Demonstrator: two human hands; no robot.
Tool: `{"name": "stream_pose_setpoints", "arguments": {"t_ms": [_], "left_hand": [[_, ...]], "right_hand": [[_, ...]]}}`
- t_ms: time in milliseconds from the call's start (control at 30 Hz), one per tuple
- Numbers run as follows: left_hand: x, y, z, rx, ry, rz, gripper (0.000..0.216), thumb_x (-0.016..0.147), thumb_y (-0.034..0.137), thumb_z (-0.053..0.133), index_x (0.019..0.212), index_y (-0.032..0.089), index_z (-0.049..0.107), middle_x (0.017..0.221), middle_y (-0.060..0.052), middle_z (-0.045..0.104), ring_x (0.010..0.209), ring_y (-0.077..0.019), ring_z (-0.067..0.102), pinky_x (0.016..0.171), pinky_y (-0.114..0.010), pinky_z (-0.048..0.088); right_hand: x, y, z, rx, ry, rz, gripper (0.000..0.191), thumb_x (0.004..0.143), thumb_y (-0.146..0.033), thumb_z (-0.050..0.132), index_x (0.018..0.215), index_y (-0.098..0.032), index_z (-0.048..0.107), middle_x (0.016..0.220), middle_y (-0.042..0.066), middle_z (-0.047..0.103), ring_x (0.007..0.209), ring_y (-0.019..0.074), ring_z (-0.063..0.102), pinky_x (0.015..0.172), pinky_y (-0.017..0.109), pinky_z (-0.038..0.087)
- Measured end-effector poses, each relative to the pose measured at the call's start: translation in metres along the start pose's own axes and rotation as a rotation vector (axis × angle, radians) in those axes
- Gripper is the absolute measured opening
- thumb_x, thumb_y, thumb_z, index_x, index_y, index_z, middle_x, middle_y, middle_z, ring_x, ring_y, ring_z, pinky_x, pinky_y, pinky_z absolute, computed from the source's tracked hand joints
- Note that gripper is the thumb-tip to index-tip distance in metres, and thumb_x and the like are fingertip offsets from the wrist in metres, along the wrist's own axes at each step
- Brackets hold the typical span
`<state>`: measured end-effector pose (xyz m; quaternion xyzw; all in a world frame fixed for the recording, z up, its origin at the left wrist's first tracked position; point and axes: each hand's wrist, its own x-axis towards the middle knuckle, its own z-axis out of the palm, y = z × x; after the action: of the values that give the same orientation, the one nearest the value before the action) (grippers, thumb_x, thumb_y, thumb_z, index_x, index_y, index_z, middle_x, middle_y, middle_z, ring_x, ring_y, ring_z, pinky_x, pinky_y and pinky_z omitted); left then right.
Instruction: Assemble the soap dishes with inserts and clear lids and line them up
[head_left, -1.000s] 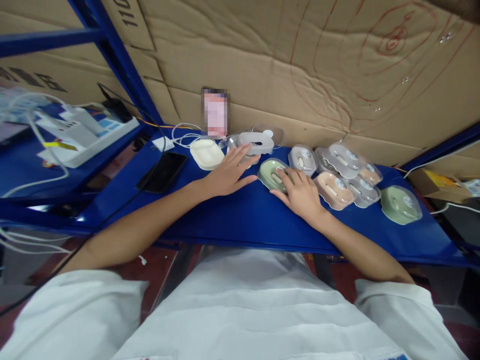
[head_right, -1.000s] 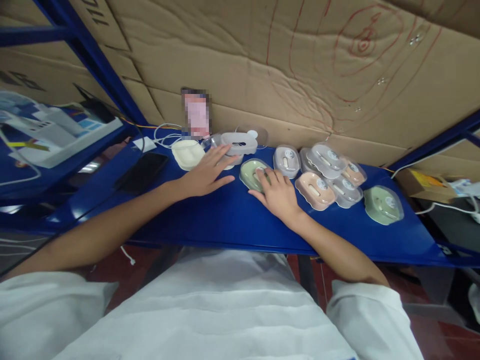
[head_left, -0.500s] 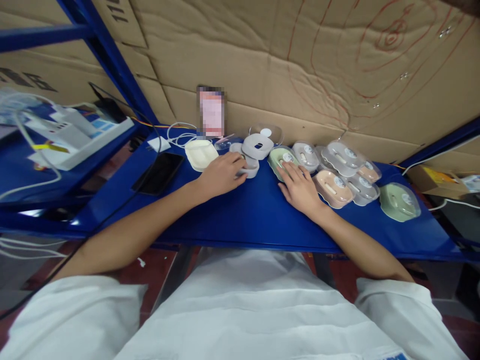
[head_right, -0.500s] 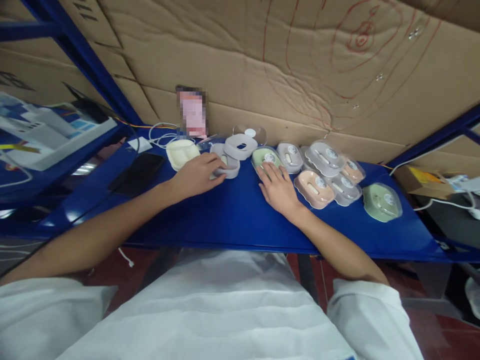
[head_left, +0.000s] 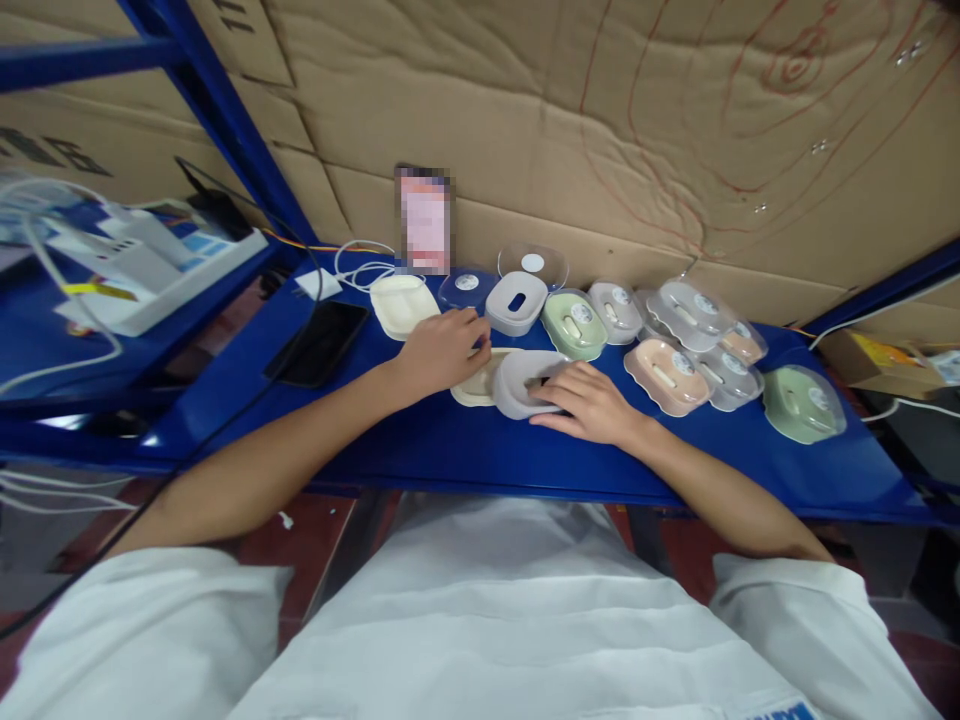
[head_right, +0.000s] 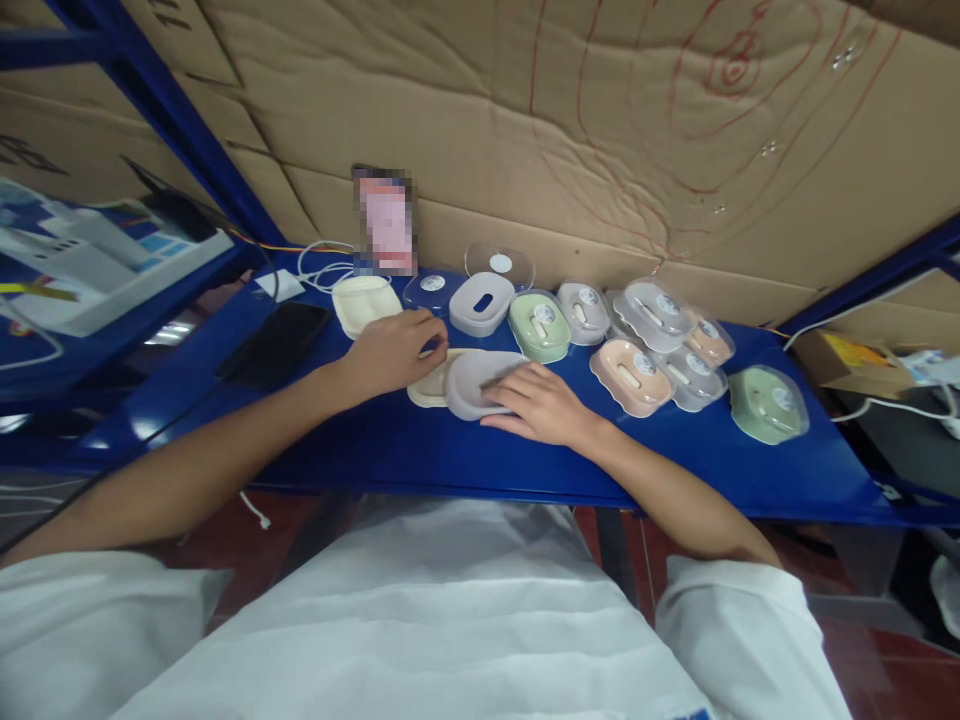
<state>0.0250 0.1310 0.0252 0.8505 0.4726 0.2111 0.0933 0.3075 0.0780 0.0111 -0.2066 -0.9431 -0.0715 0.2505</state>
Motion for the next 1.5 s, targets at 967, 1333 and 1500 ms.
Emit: {"name": "stream_pose_setpoints", "arguments": {"t_ms": [967, 1333, 1500], "left_hand": [[0.014, -0.047, 0.012, 0.199, 0.018, 0.052, 0.045, 0.108, 0.041, 0.045, 0.145, 0.021, 0.062, 0.159, -0.021, 0.057, 0.147, -0.0414, 0.054, 0.124, -0.073, 0.027], [0.009, -0.028, 0.013, 0.329, 0.051, -0.011, 0.054, 0.103, 0.053, 0.059, 0.141, 0.015, 0.062, 0.148, -0.025, 0.058, 0.133, -0.0460, 0.057, 0.110, -0.061, 0.045], [0.008, -0.025, 0.011, 0.340, 0.021, -0.025, 0.042, 0.100, 0.043, 0.061, 0.134, 0.018, 0.063, 0.143, -0.023, 0.061, 0.129, -0.0442, 0.059, 0.105, -0.058, 0.049]], "right_hand": [[0.004, -0.018, 0.007, 0.067, -0.196, -0.075, 0.044, 0.110, -0.021, 0.051, 0.153, -0.020, 0.063, 0.146, 0.014, 0.072, 0.134, 0.0257, 0.066, 0.110, 0.043, 0.051], [0.002, -0.025, 0.004, -0.038, -0.199, -0.181, 0.036, 0.112, -0.030, 0.052, 0.142, -0.020, 0.069, 0.138, 0.011, 0.075, 0.120, 0.0248, 0.068, 0.097, 0.039, 0.048], [0.003, -0.021, 0.004, 0.012, -0.195, -0.091, 0.038, 0.111, -0.028, 0.053, 0.144, -0.017, 0.068, 0.137, 0.014, 0.075, 0.122, 0.0265, 0.068, 0.100, 0.042, 0.051]]}}
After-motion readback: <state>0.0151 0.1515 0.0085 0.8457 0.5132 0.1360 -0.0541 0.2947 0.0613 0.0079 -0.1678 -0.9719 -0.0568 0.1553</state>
